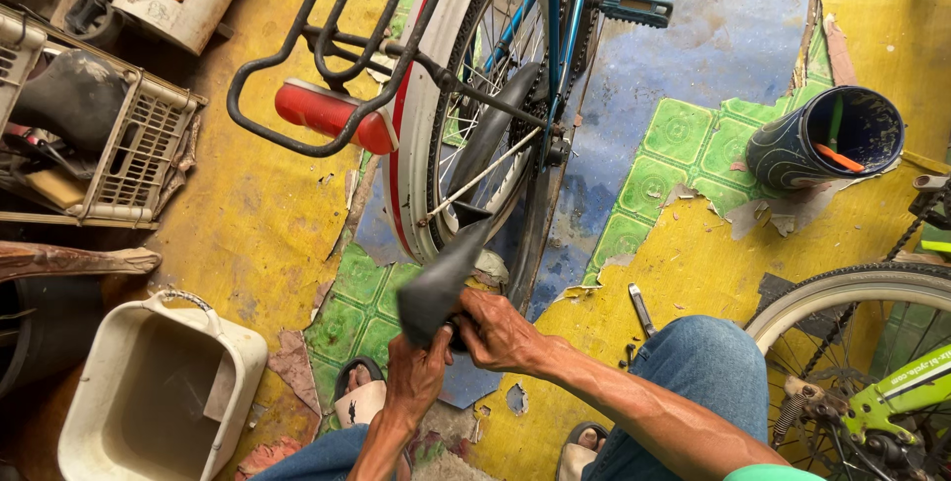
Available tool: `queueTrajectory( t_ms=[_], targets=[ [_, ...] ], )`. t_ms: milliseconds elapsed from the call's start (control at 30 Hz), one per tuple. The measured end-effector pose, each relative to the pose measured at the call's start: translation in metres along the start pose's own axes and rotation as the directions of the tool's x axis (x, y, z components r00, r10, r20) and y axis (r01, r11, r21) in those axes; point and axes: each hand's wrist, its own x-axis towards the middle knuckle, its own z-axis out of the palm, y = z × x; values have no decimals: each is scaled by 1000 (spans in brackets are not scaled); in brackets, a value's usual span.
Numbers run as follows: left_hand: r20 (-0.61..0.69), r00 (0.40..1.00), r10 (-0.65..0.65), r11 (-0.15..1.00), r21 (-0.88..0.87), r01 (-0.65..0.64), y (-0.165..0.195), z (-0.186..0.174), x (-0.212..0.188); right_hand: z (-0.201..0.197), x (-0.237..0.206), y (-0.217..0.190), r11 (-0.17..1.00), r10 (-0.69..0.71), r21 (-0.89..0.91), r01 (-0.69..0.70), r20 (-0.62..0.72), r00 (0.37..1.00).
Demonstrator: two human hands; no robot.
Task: The person removes a bicycle tire from the rim, cleans the inner tube in a bucket of water, and inspects the tube for damage. The person then applies a patch to the tube and prepares to reassemble the tire.
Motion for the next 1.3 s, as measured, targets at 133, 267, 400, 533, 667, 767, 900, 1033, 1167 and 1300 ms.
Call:
queueTrajectory(
  t_ms=[133,267,400,533,667,767,900,1033,1167,1300],
  targets=[
    [-106,954,282,949,180,-261,5,1,-4,3,-3,0,999,11,-31,-11,3,1000],
    [-206,917,340,940,67,-334,24,2,-15,1,-3,1,1000,6,-28,-6,11,1000],
    [-247,910,332,943,63,-327,41,2,-22,-3,-4,2,967,-225,-139,215,-59,973],
    [-181,983,35,980,-189,-70,46,0,-25,-1,-6,0,995,-67,-70,69,27,997],
    [-89,989,-116,817,-575,43,38,-9,-18,-3,-3,-1,989,145,28,-149,99,984],
    [-76,997,-29,756,-654,-28,22,-18,-8,-15,-1,-1,986,54,149,-79,160,986],
    [-19,1000,-22,580,-815,-3,1,-18,-2,-20,0,-3,928,287,71,-365,487,825],
    [-64,996,69,527,-845,-91,-9,-19,-4,-27,6,-2,898,334,39,-439,591,735],
    [-101,994,48,582,-806,-110,-11,-20,-5,-38,5,-7,911,315,37,-410,580,751],
    [-188,981,-47,663,-741,-110,-17,-16,-4,-46,4,-10,933,333,-52,-357,506,796]
  ],
)
